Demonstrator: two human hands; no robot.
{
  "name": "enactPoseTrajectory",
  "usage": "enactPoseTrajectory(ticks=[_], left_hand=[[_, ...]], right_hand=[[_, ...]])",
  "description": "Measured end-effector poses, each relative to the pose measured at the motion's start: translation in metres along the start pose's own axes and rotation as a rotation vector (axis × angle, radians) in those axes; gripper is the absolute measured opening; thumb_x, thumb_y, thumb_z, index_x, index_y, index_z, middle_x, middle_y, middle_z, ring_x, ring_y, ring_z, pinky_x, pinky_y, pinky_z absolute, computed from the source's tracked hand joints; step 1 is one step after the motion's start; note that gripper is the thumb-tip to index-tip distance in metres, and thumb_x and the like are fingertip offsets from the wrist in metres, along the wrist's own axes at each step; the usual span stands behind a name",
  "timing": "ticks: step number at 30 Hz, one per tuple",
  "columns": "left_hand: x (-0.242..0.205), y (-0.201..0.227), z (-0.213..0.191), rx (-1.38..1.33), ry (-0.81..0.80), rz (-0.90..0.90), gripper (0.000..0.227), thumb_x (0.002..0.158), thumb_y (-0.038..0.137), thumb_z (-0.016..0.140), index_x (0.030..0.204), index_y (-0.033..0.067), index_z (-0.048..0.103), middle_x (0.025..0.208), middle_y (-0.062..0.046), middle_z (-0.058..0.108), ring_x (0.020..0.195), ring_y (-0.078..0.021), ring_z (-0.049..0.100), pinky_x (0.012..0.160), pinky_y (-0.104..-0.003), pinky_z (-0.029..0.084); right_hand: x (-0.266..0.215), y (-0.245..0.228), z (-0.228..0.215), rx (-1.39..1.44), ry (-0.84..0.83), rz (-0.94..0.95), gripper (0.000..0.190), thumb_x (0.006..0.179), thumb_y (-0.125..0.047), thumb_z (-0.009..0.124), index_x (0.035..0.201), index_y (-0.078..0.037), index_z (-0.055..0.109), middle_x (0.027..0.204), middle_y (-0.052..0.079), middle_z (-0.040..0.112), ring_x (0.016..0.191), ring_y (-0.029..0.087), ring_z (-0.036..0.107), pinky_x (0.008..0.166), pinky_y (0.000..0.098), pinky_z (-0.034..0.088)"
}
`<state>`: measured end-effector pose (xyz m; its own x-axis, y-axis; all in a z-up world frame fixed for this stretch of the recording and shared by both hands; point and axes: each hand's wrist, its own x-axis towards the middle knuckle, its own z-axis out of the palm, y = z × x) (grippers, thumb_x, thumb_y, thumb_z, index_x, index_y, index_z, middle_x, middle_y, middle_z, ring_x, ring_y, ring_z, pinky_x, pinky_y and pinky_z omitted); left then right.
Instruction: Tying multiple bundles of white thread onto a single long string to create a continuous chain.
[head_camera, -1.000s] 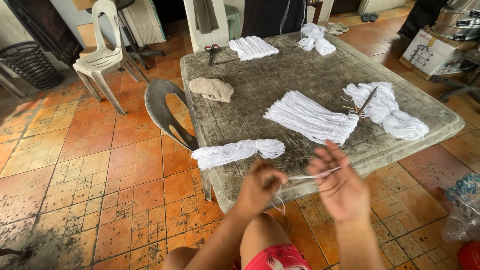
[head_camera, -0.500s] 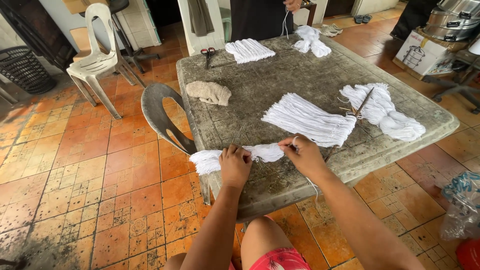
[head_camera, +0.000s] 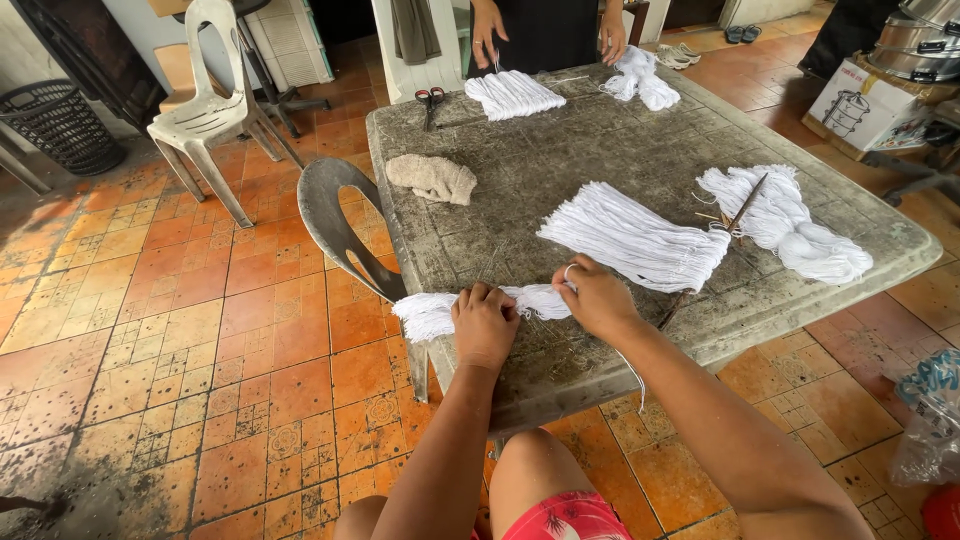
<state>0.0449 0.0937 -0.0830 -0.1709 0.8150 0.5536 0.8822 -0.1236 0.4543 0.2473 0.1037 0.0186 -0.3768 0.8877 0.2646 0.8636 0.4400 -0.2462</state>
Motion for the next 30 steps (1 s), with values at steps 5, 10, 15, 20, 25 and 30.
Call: enactPoseTrajectory(ticks=[5,10,15,20,25,30], left_hand=[[0.0,0.003,-0.002,0.005,0.01,0.003,0.013,0.072,0.025,0.076,0.079,0.0263,0.066,0.093,0.005,0.057,0.102,-0.0212,0.059,0.098,-0.042,0.045],[0.0,0.003,0.001,0.017,0.013,-0.002,0.012,0.073,0.028,0.075,0.079,0.0272,0.065,0.094,0.005,0.058,0.103,-0.0212,0.059,0.099,-0.041,0.045],[0.001,0.003,0.0,0.016,0.018,-0.002,0.011,0.073,0.027,0.075,0.079,0.0267,0.065,0.094,0.005,0.058,0.103,-0.0213,0.059,0.1,-0.041,0.045],[0.0,0.005,-0.004,0.017,-0.006,-0.005,0.011,0.074,0.027,0.074,0.08,0.027,0.065,0.095,0.005,0.058,0.104,-0.0209,0.059,0.1,-0.041,0.044],[0.0,0.005,-0.003,0.028,-0.013,-0.014,0.01,0.075,0.029,0.073,0.08,0.0277,0.065,0.095,0.005,0.058,0.104,-0.0203,0.058,0.101,-0.04,0.044],[0.0,0.005,-0.003,0.023,-0.023,-0.022,0.01,0.075,0.03,0.073,0.081,0.0283,0.065,0.096,0.006,0.058,0.105,-0.0192,0.058,0.101,-0.039,0.044]], right_hand=[[-0.006,0.002,-0.016,0.106,0.011,0.018,0.013,0.099,-0.03,0.061,0.104,-0.019,0.065,0.118,0.002,0.062,0.094,0.039,0.074,0.078,0.0513,0.063],[-0.002,-0.008,-0.016,0.014,-0.015,-0.033,0.012,0.097,-0.032,0.063,0.104,-0.023,0.066,0.118,-0.001,0.061,0.096,0.04,0.073,0.079,0.0522,0.063],[0.009,-0.003,-0.001,-0.109,-0.034,-0.078,0.015,0.098,-0.034,0.061,0.1,-0.02,0.064,0.118,-0.001,0.061,0.093,0.039,0.075,0.079,0.0513,0.063],[0.004,-0.009,-0.013,-0.1,-0.052,-0.055,0.014,0.101,-0.032,0.056,0.102,-0.019,0.061,0.117,0.001,0.06,0.093,0.041,0.075,0.08,0.0517,0.063],[0.002,-0.011,-0.011,-0.066,-0.079,-0.064,0.015,0.1,-0.035,0.059,0.102,-0.021,0.063,0.12,-0.001,0.06,0.097,0.039,0.074,0.08,0.0513,0.063],[0.007,-0.001,0.001,-0.097,-0.067,-0.042,0.016,0.101,-0.035,0.056,0.103,-0.02,0.06,0.119,0.0,0.059,0.096,0.037,0.074,0.079,0.0497,0.064]])
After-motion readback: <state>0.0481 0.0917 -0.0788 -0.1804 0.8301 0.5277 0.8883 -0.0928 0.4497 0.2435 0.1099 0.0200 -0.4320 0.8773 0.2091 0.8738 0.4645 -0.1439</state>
